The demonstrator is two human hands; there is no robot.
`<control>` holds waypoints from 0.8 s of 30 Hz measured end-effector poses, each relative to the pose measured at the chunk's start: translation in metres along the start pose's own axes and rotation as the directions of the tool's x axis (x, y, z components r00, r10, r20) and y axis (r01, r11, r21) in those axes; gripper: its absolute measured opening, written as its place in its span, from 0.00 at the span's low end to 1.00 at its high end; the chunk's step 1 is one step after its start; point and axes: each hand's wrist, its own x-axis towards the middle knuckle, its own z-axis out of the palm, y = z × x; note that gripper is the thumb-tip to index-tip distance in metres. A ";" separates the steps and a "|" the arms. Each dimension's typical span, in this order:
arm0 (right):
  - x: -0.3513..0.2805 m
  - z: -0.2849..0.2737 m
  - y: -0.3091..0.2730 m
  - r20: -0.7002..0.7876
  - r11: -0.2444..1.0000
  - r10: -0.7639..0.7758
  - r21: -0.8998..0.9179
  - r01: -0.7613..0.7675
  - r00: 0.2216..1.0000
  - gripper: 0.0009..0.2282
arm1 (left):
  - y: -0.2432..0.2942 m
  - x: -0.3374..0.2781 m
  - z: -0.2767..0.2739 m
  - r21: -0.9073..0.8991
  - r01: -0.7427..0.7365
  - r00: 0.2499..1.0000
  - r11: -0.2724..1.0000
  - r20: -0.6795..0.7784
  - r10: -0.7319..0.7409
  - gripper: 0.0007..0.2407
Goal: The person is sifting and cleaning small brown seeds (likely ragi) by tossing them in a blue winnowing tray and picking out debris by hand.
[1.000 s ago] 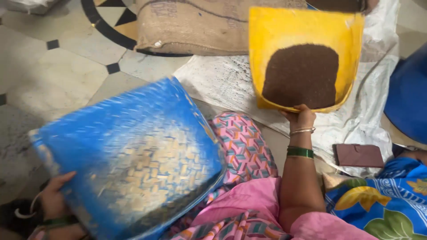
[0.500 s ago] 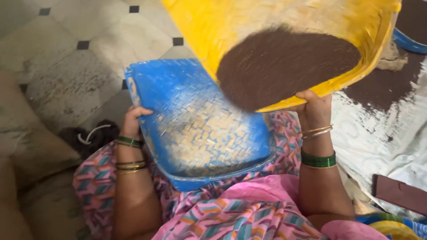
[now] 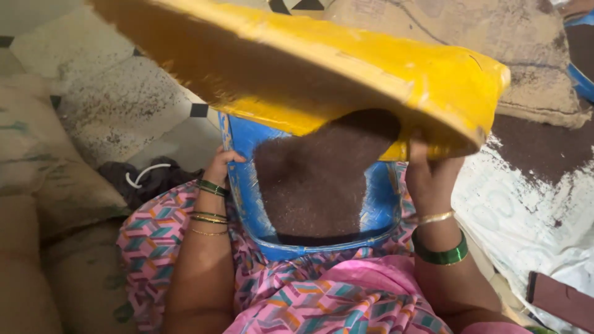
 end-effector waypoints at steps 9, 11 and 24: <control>0.005 0.011 -0.015 0.165 0.760 -0.312 -0.547 0.351 0.935 0.10 | -0.053 0.041 -0.062 0.070 0.039 0.997 0.997 0.069 -0.044 0.07; 0.006 0.017 -0.019 0.187 0.858 -0.249 -0.412 0.306 0.950 0.15 | -0.063 0.047 -0.067 -0.054 0.068 0.997 0.996 0.033 -0.066 0.12; 0.042 -0.023 0.112 -0.236 0.994 -0.076 0.054 0.091 0.969 0.11 | -0.031 0.018 -0.064 0.022 0.044 0.997 0.999 0.070 -0.045 0.12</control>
